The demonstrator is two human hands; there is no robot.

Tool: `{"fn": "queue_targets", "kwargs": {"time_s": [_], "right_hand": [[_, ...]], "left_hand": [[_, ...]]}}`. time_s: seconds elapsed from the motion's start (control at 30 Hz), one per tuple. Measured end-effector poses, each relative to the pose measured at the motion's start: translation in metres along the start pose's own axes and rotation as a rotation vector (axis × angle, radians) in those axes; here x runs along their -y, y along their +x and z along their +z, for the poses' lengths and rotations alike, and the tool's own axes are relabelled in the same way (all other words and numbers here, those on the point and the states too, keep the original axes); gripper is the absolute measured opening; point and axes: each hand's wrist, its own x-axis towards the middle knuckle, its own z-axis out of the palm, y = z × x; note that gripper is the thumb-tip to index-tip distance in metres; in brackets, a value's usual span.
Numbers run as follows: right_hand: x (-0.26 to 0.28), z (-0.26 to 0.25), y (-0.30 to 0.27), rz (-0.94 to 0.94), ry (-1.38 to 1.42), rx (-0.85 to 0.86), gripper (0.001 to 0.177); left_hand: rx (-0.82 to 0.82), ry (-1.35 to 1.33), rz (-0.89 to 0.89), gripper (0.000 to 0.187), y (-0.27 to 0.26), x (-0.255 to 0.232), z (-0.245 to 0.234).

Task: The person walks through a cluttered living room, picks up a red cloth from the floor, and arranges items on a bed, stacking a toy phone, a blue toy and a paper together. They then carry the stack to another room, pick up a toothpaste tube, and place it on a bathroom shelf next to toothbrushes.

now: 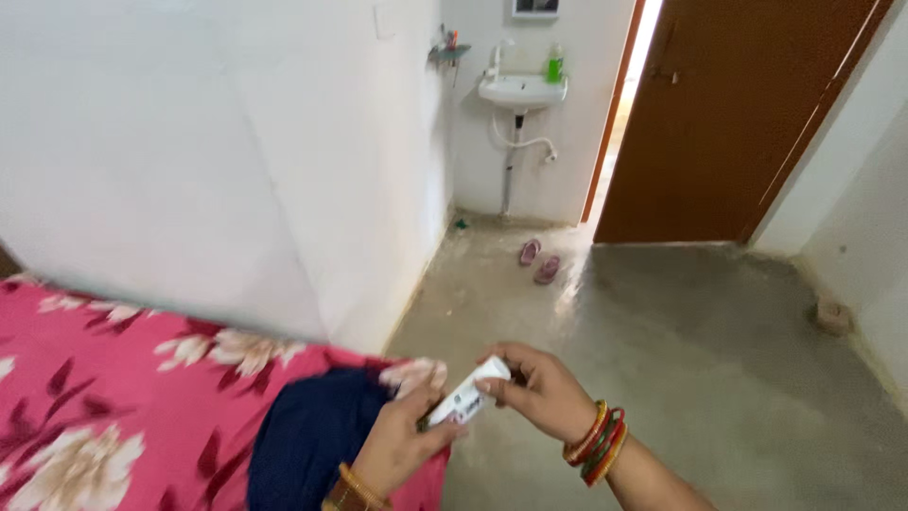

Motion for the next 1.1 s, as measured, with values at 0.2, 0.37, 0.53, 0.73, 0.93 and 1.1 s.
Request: {"fn": "queue_targets", "kwargs": {"time_s": [0.2,0.37,0.53,0.73,0.93,1.1], "right_hand": [[-0.049,-0.107,0.106,0.045,0.039,-0.059,0.031],[-0.089,-0.201,0.167,0.139,0.122,-0.165,0.033],[-0.137,-0.309,0.242,0.132,0.132,-0.181,0.035],[-0.177,-0.415,0.364,0.052,0.113,-0.095,0.036],[-0.191,-0.494,0.483,0.057,0.15,0.013,0.034],[-0.214,-0.516,0.568,0.162,0.079,0.162,0.035]], "left_hand": [[0.225,-0.292,-0.195,0.029,0.149,0.056,0.011],[0.26,-0.079,-0.101,0.027,0.266,0.063,0.034],[0.199,0.087,-0.231,0.025,0.381,0.072,0.061],[0.074,-0.167,-0.276,0.022,0.521,0.087,0.085],[-0.073,-0.185,-0.48,0.025,0.616,0.103,0.1],[-0.153,-0.433,-0.469,0.022,0.666,0.14,0.096]]}}
